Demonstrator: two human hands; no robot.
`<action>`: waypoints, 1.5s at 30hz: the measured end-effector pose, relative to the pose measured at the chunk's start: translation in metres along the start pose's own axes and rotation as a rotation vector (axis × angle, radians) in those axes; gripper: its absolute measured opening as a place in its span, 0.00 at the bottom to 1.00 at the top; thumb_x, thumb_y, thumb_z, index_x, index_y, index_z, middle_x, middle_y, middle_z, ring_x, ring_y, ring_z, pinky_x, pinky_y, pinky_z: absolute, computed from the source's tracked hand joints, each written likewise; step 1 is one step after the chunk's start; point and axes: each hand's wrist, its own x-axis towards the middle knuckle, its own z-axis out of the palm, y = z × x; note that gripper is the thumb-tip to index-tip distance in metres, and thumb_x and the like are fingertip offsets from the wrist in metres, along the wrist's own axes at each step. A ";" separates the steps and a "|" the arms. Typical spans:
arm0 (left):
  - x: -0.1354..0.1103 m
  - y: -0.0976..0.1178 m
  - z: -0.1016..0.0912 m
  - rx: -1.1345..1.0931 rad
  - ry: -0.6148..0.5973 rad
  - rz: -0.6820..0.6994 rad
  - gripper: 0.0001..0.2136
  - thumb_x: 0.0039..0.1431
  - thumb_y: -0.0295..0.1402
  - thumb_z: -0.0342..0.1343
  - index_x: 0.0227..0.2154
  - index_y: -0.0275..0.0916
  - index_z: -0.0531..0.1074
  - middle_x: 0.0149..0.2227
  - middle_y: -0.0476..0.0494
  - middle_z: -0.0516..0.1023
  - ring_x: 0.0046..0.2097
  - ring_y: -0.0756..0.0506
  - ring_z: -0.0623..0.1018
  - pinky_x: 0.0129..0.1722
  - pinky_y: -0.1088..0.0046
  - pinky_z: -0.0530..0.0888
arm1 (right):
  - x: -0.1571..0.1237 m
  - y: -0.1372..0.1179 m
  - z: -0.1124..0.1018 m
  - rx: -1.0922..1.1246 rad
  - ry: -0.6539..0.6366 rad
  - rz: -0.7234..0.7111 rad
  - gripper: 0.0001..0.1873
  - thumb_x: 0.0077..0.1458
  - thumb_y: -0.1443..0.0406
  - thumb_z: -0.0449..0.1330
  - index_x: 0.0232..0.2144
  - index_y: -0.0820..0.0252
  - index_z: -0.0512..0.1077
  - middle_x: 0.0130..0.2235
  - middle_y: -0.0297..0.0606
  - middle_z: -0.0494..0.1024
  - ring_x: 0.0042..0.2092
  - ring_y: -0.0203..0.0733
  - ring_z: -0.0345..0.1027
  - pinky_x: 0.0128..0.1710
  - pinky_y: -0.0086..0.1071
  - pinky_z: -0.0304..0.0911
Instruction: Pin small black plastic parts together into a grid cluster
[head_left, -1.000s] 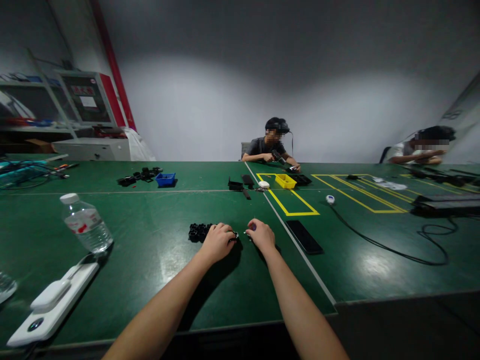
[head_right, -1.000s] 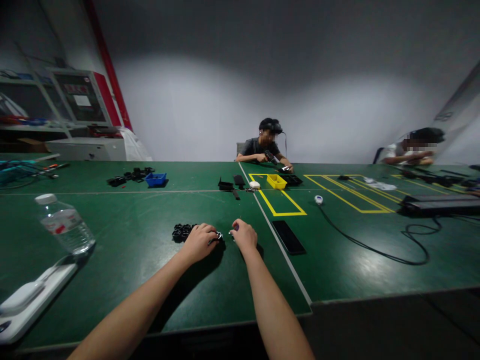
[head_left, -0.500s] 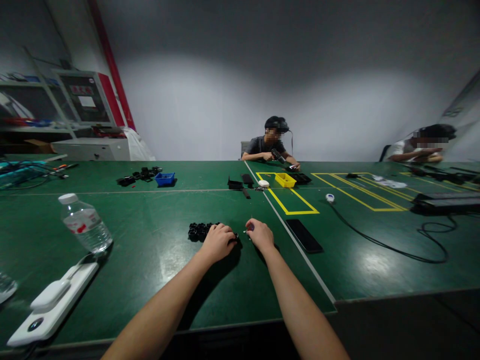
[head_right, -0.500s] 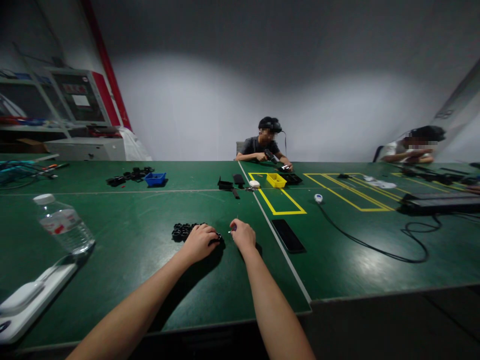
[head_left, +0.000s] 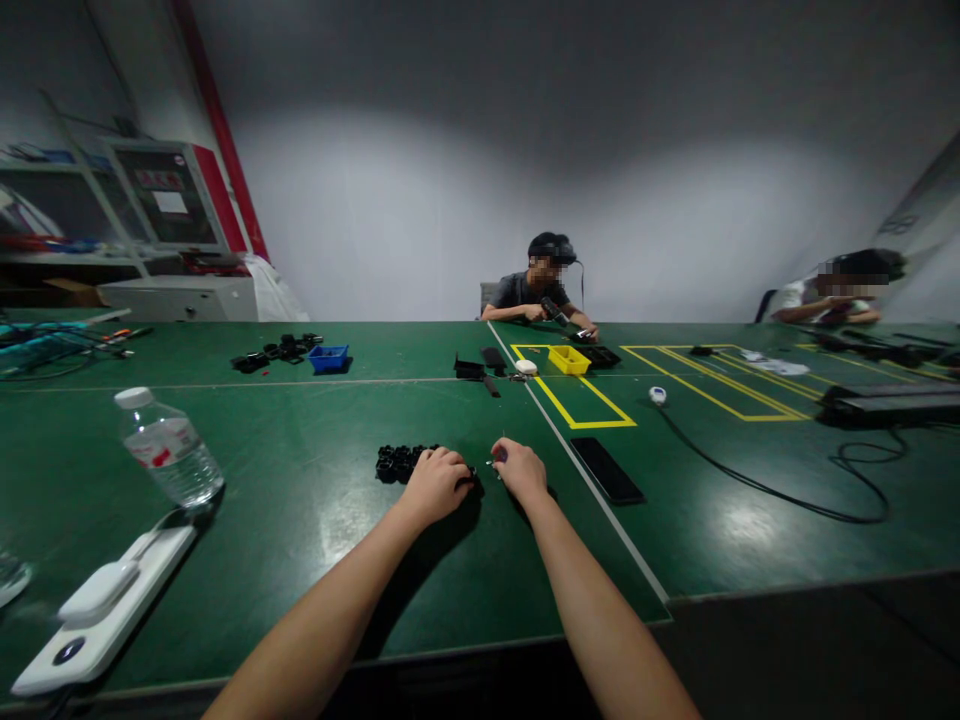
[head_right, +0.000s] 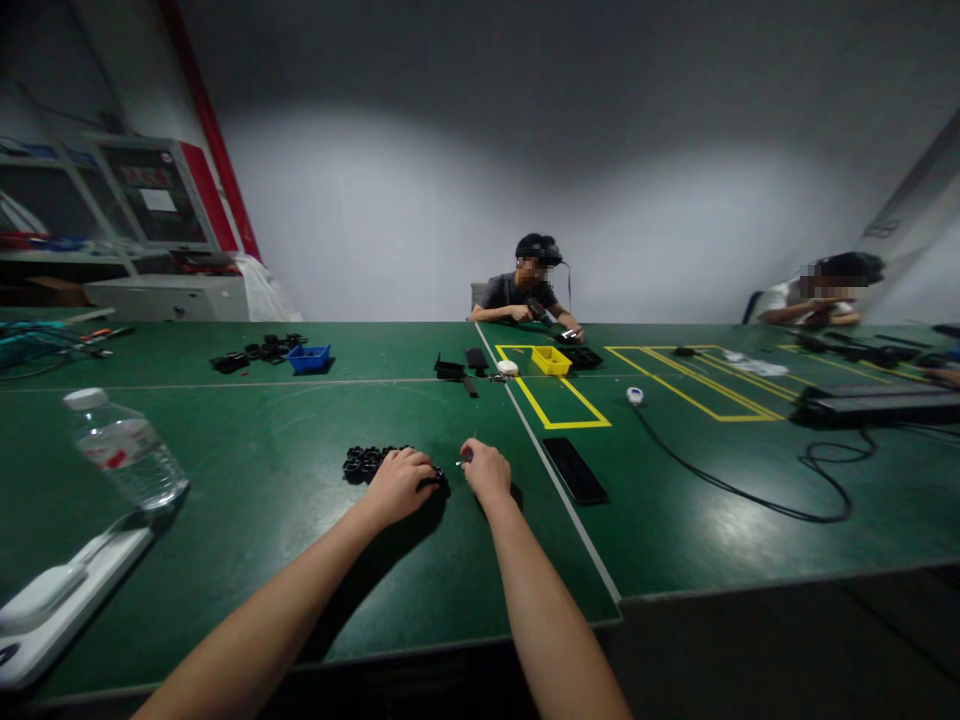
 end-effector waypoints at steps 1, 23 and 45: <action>0.000 0.000 0.000 -0.002 -0.001 0.001 0.09 0.62 0.38 0.54 0.38 0.44 0.77 0.42 0.42 0.76 0.48 0.41 0.69 0.47 0.61 0.62 | 0.000 0.000 0.000 0.006 -0.001 -0.003 0.10 0.52 0.68 0.61 0.37 0.48 0.75 0.36 0.33 0.80 0.39 0.42 0.74 0.33 0.29 0.59; 0.001 0.000 0.005 -0.006 0.008 0.032 0.07 0.60 0.39 0.57 0.37 0.44 0.77 0.40 0.44 0.77 0.47 0.41 0.69 0.45 0.62 0.61 | -0.002 -0.003 -0.003 -0.079 -0.003 -0.036 0.09 0.52 0.64 0.62 0.37 0.48 0.75 0.36 0.36 0.80 0.37 0.43 0.74 0.34 0.31 0.60; 0.000 0.000 0.004 -0.056 0.178 0.071 0.15 0.64 0.43 0.51 0.32 0.43 0.79 0.38 0.44 0.78 0.43 0.44 0.71 0.42 0.65 0.63 | -0.002 -0.001 -0.003 -0.054 0.005 -0.049 0.10 0.51 0.66 0.59 0.37 0.49 0.75 0.36 0.35 0.81 0.37 0.43 0.74 0.32 0.30 0.57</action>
